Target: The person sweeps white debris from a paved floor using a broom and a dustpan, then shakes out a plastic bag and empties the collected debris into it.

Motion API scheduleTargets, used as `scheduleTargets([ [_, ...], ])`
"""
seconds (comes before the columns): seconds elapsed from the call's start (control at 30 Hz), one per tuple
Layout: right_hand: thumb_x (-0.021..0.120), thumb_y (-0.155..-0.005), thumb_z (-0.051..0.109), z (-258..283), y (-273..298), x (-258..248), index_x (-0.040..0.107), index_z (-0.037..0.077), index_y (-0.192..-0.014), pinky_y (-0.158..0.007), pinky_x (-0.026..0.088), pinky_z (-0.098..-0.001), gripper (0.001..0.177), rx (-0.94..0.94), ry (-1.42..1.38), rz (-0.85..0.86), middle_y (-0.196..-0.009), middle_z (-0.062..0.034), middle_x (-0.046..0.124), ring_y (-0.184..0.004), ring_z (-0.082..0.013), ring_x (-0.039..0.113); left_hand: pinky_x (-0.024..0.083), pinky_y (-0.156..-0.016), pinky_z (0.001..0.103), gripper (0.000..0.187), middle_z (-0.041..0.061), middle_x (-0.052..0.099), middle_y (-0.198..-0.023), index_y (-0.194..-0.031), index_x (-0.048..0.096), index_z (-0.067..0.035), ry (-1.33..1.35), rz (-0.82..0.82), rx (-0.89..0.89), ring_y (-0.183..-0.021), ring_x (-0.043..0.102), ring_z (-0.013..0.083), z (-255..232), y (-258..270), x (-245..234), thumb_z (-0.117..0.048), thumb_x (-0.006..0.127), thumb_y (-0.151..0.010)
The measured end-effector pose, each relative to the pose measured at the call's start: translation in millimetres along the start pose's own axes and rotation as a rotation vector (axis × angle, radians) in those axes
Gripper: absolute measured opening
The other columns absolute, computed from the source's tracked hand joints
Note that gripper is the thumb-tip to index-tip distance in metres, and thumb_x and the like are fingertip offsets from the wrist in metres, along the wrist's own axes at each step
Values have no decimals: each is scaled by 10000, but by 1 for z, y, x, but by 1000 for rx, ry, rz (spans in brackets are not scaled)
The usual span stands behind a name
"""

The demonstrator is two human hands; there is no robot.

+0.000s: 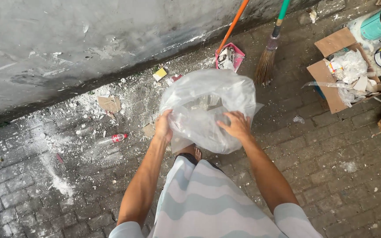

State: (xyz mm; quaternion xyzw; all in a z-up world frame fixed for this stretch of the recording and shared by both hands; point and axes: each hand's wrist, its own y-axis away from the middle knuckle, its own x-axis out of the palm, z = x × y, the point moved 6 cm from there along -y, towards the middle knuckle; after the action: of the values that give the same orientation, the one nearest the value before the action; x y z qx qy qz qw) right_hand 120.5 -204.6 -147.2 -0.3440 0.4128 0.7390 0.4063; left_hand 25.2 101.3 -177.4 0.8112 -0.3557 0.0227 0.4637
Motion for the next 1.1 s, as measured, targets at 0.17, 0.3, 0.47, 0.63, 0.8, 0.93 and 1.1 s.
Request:
scheduleTargets([
  [0.17,689,-841,659,-24,-28,39,479,298,-1482,-1205,156,-624,766,247,345,518,-1574,-23,408,-1504,-275,259,623,-805,454,393,186,684,-1162,-1206,492,-52,62,-91,-1,-940,746,294,-6,-67,-8,-152,671,-870],
  [0.3,727,-822,615,-27,-119,14,419,241,-1522,-1103,314,-561,851,122,153,255,-1533,-116,431,-1412,-344,360,576,-815,382,469,135,668,-1190,-1258,617,-50,-309,-113,-216,-944,668,228,18,-137,7,-385,689,-937],
  [0.47,716,-848,536,-21,-228,-36,546,216,-1444,-987,548,-418,697,184,-237,260,-1226,-114,733,-1073,-268,742,552,-792,358,460,136,698,-1146,-1240,665,17,-427,-111,-56,-882,665,179,8,-216,60,-349,666,-961],
  [0.63,743,-888,408,21,-296,-96,687,128,-1289,-863,579,-375,492,-64,-144,150,-1028,-98,771,-915,-240,743,604,-607,427,531,151,636,-1078,-1354,331,-74,61,-321,-8,-729,703,296,-21,-255,94,-182,614,-919],
  [0.8,708,-914,327,83,-343,-39,728,73,-1240,-862,570,-351,414,-334,-359,579,-1090,-93,783,-987,-184,729,565,-599,410,536,163,632,-1044,-1350,355,-88,77,-335,215,-786,640,242,-56,-221,154,-102,651,-904],
  [0.93,656,-927,246,105,-436,-9,683,55,-1295,-858,555,-344,416,-111,-478,490,-1156,-109,745,-1010,-191,698,566,-858,435,864,208,705,-1098,-1392,369,-92,-800,-252,224,-1007,694,337,-99,-106,192,-285,869,-714],
  [1.1,590,-944,145,162,-533,-37,628,32,-1363,-853,536,-337,436,-143,-766,480,-1237,-129,698,-1039,-200,659,525,-961,458,709,221,693,-1118,-1289,598,-66,-1419,-198,-74,-1072,667,384,-69,-83,181,-432,866,-744],
])
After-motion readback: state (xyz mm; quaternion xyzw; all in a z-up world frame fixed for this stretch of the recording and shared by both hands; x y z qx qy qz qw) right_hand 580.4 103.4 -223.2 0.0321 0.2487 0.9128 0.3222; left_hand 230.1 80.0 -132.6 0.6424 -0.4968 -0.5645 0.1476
